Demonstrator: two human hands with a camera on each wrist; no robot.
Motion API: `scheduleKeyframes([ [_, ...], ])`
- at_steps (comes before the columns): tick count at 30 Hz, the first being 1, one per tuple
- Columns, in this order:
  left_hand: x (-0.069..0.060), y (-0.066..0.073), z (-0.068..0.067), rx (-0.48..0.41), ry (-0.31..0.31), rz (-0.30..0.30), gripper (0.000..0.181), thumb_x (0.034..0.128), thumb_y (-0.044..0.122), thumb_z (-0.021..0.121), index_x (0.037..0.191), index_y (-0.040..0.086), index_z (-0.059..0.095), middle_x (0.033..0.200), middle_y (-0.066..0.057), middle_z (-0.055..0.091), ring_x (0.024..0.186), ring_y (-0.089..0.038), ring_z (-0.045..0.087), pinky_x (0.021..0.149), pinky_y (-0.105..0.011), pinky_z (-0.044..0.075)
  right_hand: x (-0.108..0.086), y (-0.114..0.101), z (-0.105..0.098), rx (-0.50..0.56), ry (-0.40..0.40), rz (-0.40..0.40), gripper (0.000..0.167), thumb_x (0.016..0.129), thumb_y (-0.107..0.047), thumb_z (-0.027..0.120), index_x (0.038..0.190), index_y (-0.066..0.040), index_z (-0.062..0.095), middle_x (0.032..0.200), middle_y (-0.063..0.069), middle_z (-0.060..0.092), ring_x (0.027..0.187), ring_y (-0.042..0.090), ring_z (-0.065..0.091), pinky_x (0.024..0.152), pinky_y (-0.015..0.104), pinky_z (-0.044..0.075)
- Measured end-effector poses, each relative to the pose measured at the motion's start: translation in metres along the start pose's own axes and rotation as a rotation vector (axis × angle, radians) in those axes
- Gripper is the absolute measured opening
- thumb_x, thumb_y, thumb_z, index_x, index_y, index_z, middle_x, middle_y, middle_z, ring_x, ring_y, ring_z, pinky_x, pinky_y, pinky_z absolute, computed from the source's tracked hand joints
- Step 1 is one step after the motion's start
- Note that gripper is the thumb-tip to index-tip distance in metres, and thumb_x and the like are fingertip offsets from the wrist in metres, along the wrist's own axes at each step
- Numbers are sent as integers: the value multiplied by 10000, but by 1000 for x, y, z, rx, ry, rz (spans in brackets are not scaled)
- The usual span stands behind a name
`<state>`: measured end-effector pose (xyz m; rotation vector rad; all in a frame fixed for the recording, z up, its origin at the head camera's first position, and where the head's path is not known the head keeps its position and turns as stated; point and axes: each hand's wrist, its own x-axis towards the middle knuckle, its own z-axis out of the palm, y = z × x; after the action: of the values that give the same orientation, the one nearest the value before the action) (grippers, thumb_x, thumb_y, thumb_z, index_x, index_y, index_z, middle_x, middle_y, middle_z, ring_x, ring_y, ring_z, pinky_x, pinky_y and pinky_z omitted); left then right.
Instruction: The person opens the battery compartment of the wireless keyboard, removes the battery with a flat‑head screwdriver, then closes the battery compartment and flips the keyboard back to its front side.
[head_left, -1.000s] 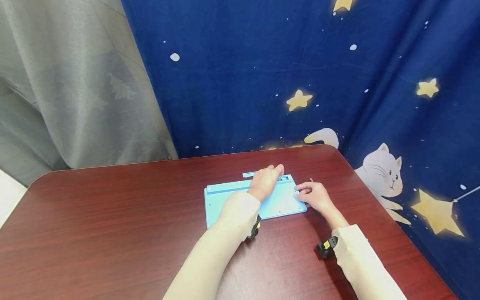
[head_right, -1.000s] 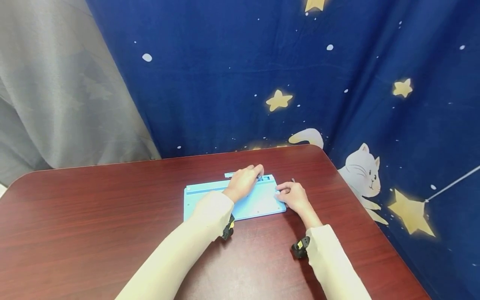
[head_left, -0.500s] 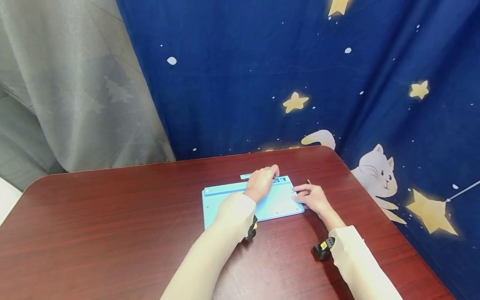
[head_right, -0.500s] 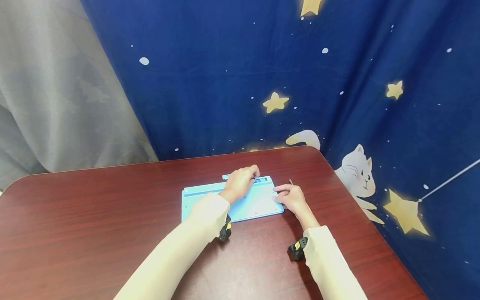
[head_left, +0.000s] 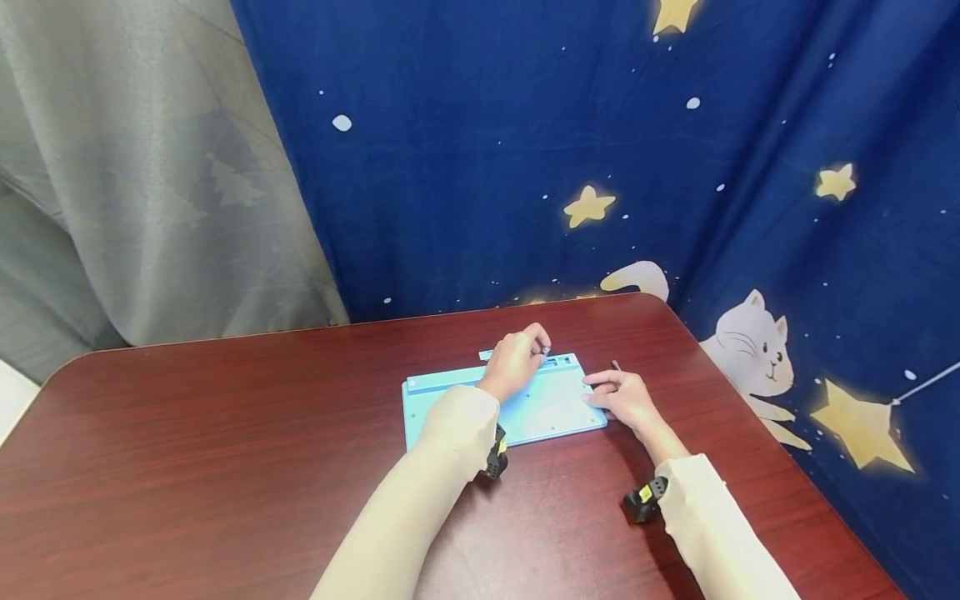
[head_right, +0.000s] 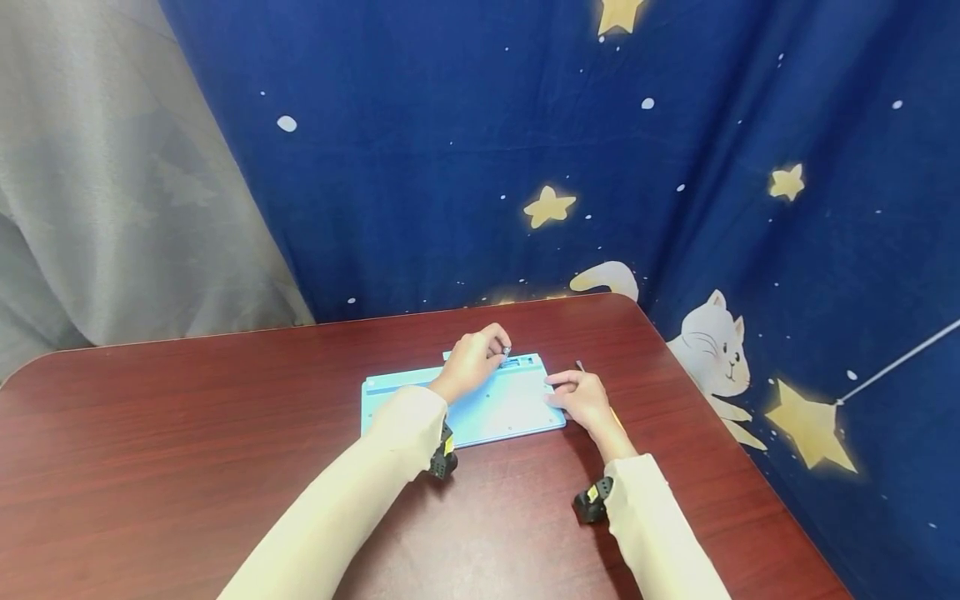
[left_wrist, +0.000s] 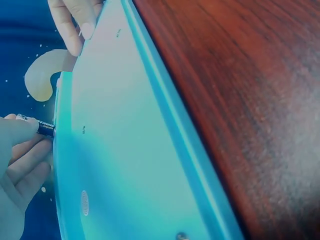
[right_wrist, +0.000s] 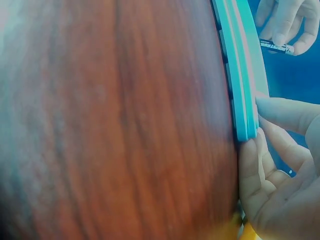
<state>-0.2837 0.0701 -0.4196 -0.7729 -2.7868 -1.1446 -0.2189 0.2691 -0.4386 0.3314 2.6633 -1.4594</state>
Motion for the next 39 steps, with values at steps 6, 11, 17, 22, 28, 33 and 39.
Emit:
scheduleKeyframes([
  [6,0,-1,-6,-48,-42,3,134,863,52,621,947,136,560,877,-8,642,831,-120,600,722,-267,478,1,0,3,-1,0,1,339,762,-81,724,1084,-2,652,760,69,626,642,155,554,550,280,491],
  [11,0,-3,-10,-41,-75,-1,150,861,38,619,965,136,571,870,-7,638,813,-112,590,718,-265,471,2,1,5,28,-11,9,352,753,-66,724,1088,11,645,747,55,623,639,144,556,553,278,488],
  [17,-3,-4,-18,-33,-110,12,162,865,31,608,992,129,583,875,-8,645,813,-113,597,726,-264,470,1,3,4,15,-4,20,349,756,-62,719,1090,8,643,745,47,623,651,155,556,559,286,488],
  [22,-5,-6,-28,-22,-124,10,173,874,26,589,1017,123,594,897,-13,643,827,-109,592,741,-264,474,1,2,4,5,-15,10,359,759,-73,719,1099,7,637,763,50,627,672,159,558,576,297,497],
  [28,-6,-11,-38,19,-144,0,189,878,35,593,1042,130,602,898,-5,637,819,-107,582,736,-266,475,1,3,2,0,-20,11,363,766,-81,719,1109,5,633,781,59,636,688,169,564,595,305,503],
  [33,-8,-17,-46,77,-136,-1,201,874,28,592,1044,134,612,918,-17,648,837,-119,587,726,-274,473,1,3,1,-4,-24,6,367,769,-86,719,1113,7,631,787,66,641,687,170,568,594,304,505],
  [39,-11,-24,-55,122,-135,-9,208,873,23,586,1047,132,621,936,-14,645,863,-129,582,763,-293,475,0,3,-1,-6,-26,-8,370,768,-85,719,1114,11,630,789,66,643,688,167,570,591,298,504],
])
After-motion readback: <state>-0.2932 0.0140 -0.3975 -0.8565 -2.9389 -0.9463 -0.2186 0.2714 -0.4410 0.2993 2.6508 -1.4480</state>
